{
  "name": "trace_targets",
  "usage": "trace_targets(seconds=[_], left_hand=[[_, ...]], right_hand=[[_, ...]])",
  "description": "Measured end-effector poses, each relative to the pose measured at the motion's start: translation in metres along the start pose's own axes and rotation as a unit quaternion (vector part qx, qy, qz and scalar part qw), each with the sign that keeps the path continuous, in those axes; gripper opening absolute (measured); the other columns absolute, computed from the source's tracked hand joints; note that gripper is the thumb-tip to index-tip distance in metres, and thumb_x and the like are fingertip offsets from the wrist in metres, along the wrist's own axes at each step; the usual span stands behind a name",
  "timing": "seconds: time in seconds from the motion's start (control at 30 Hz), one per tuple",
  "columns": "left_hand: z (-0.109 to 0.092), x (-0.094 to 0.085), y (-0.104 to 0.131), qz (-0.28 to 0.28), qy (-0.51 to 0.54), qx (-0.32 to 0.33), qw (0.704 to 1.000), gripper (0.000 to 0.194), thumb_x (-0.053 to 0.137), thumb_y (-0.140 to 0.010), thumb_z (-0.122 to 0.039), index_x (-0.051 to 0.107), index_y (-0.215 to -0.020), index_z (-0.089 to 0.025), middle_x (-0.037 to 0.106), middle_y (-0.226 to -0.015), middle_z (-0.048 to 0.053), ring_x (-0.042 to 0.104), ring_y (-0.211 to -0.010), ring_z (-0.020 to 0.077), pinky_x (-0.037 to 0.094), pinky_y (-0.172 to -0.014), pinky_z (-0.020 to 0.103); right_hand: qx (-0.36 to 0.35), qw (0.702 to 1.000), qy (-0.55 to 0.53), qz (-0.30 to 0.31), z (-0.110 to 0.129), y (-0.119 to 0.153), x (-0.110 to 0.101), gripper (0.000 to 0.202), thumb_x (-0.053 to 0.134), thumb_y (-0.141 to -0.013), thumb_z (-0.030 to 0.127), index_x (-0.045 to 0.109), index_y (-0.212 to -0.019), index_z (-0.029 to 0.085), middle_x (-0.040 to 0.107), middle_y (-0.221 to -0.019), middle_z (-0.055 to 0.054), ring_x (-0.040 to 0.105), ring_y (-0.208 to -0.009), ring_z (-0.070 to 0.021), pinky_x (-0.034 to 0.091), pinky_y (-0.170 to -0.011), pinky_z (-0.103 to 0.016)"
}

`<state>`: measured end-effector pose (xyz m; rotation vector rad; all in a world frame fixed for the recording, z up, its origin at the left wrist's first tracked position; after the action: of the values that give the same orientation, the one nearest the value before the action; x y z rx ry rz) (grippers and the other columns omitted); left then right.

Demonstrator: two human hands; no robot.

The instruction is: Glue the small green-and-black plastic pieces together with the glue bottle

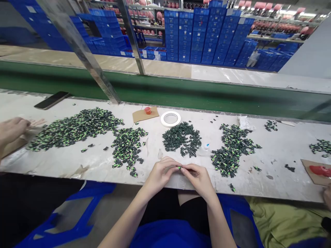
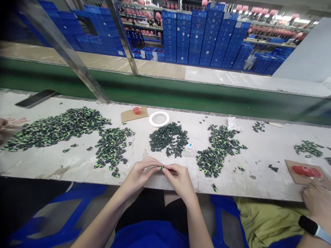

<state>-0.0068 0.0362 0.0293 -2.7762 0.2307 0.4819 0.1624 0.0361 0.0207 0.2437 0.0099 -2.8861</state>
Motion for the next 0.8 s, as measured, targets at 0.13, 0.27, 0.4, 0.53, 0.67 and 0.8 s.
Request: trace_targets(seconds=[0.13,0.27,0.4,0.53,0.67,0.8], left_hand=[[0.0000,0.0059,0.0003,-0.002,-0.011,0.002,1.000,0.017,0.058,-0.086,-0.014,0.073,-0.089,-0.020,0.073,-0.083,0.006,0.066,-0.083,0.0194,0.053,-0.075,0.031],[0.0008,0.0077,0.0003,-0.003,-0.026,0.002,1.000,0.017,0.059,-0.085,-0.015,0.073,-0.091,-0.021,0.073,-0.081,0.005,0.066,-0.080,0.0193,0.054,-0.072,0.031],[0.0007,0.0068,-0.0010,0.005,-0.011,-0.030,0.999,0.013,0.062,-0.084,-0.018,0.072,-0.092,-0.020,0.073,-0.085,0.006,0.067,-0.082,0.0189,0.055,-0.075,0.031],[-0.0010,0.0076,-0.0025,0.009,-0.012,-0.043,0.999,0.013,0.062,-0.084,-0.020,0.072,-0.092,-0.020,0.073,-0.088,0.006,0.067,-0.087,0.0197,0.054,-0.079,0.032],[-0.0033,0.0088,-0.0035,-0.001,-0.009,-0.052,0.999,0.014,0.061,-0.084,-0.020,0.071,-0.094,-0.020,0.073,-0.089,0.006,0.066,-0.088,0.0203,0.054,-0.080,0.033],[-0.0051,0.0108,-0.0035,-0.010,-0.002,-0.060,0.998,0.013,0.062,-0.083,-0.020,0.071,-0.092,-0.020,0.073,-0.088,0.006,0.066,-0.088,0.0204,0.054,-0.079,0.032]], right_hand=[[-0.034,0.999,0.041,0.005,0.0043,0.0030,-0.0036,0.017,0.060,-0.085,0.029,0.072,-0.087,0.018,0.074,-0.085,-0.005,0.070,-0.079,-0.0186,0.056,-0.074,-0.030],[-0.061,0.996,0.059,-0.004,0.0041,0.0031,-0.0033,0.012,0.058,-0.085,0.025,0.068,-0.082,0.018,0.072,-0.078,-0.004,0.068,-0.073,-0.0163,0.055,-0.069,-0.026],[-0.081,0.994,0.072,-0.007,0.0043,0.0012,-0.0046,0.011,0.058,-0.085,0.022,0.067,-0.080,0.018,0.071,-0.077,-0.004,0.067,-0.071,-0.0156,0.054,-0.067,-0.024],[-0.106,0.989,0.101,-0.007,0.0074,0.0009,-0.0075,0.011,0.056,-0.086,0.020,0.067,-0.084,0.019,0.072,-0.080,-0.004,0.068,-0.074,-0.0159,0.055,-0.069,-0.025],[-0.102,0.990,0.098,-0.009,0.0070,0.0025,-0.0073,0.013,0.057,-0.085,0.019,0.068,-0.092,0.020,0.073,-0.086,-0.004,0.069,-0.077,-0.0163,0.057,-0.072,-0.026],[-0.087,0.993,0.074,-0.040,0.0025,0.0037,-0.0041,0.011,0.059,-0.084,0.019,0.069,-0.088,0.020,0.073,-0.085,-0.004,0.070,-0.075,-0.0164,0.058,-0.071,-0.026]])
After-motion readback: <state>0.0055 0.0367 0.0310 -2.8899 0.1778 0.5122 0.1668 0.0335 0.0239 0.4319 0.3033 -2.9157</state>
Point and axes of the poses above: each hand's wrist, its own y-axis away from the middle knuckle, its own x-axis out of the palm, z = x × y, the point moved 1 cm from there along -y, towards the middle knuckle
